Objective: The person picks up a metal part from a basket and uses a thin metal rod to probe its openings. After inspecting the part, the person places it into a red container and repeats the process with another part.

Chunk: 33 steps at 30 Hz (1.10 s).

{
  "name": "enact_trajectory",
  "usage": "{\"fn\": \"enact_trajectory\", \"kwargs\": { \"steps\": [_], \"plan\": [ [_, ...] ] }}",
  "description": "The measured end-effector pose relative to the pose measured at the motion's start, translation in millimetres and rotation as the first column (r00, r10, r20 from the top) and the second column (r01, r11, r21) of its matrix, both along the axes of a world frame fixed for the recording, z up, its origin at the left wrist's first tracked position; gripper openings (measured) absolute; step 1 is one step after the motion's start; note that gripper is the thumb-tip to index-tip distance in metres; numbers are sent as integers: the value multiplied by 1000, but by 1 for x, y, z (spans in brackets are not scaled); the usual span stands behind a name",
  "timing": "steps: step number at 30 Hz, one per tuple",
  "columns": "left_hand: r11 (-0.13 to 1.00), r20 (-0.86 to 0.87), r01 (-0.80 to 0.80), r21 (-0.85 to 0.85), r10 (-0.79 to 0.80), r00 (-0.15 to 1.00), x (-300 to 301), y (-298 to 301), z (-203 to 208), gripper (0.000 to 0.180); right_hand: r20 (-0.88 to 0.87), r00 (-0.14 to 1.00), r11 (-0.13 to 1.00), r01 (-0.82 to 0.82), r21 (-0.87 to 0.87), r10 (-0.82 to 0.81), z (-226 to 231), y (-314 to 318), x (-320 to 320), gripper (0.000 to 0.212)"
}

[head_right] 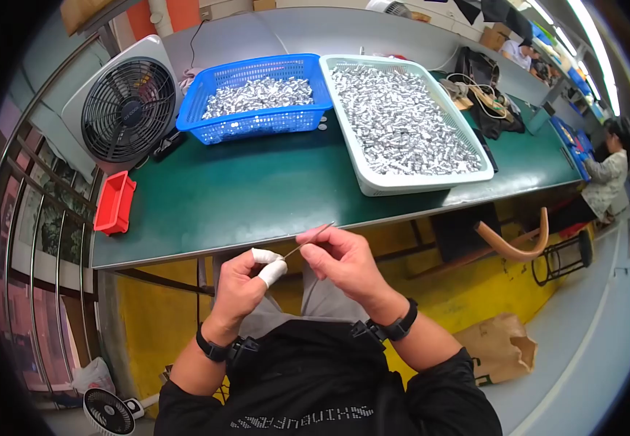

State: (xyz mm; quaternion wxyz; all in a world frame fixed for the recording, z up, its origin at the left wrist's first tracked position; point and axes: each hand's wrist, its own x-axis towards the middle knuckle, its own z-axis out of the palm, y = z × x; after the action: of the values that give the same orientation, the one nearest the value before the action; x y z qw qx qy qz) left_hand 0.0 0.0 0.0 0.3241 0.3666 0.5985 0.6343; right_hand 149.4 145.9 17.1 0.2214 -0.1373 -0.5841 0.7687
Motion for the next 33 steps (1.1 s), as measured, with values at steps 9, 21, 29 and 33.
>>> {"fn": "enact_trajectory", "kwargs": {
  "steps": [9,21,29,33],
  "plan": [
    [996,17,14,-93,-13,1000,-30,-17,-8,3,289,957,959,-50,280,-35,30,23,-9,11],
    [990,119,51,-134,-36,992,-68,-15,9,4,120,992,719,-102,688,25,21,38,-32,6],
    [952,-59,96,-292,-118,991,-68,0,31,6,87,995,672,-103,734,58,11,47,-31,6],
    [949,-208,55,-310,-124,970,-74,11,48,11,112,994,644,-94,759,14,9,64,-27,6]
  ]
}}
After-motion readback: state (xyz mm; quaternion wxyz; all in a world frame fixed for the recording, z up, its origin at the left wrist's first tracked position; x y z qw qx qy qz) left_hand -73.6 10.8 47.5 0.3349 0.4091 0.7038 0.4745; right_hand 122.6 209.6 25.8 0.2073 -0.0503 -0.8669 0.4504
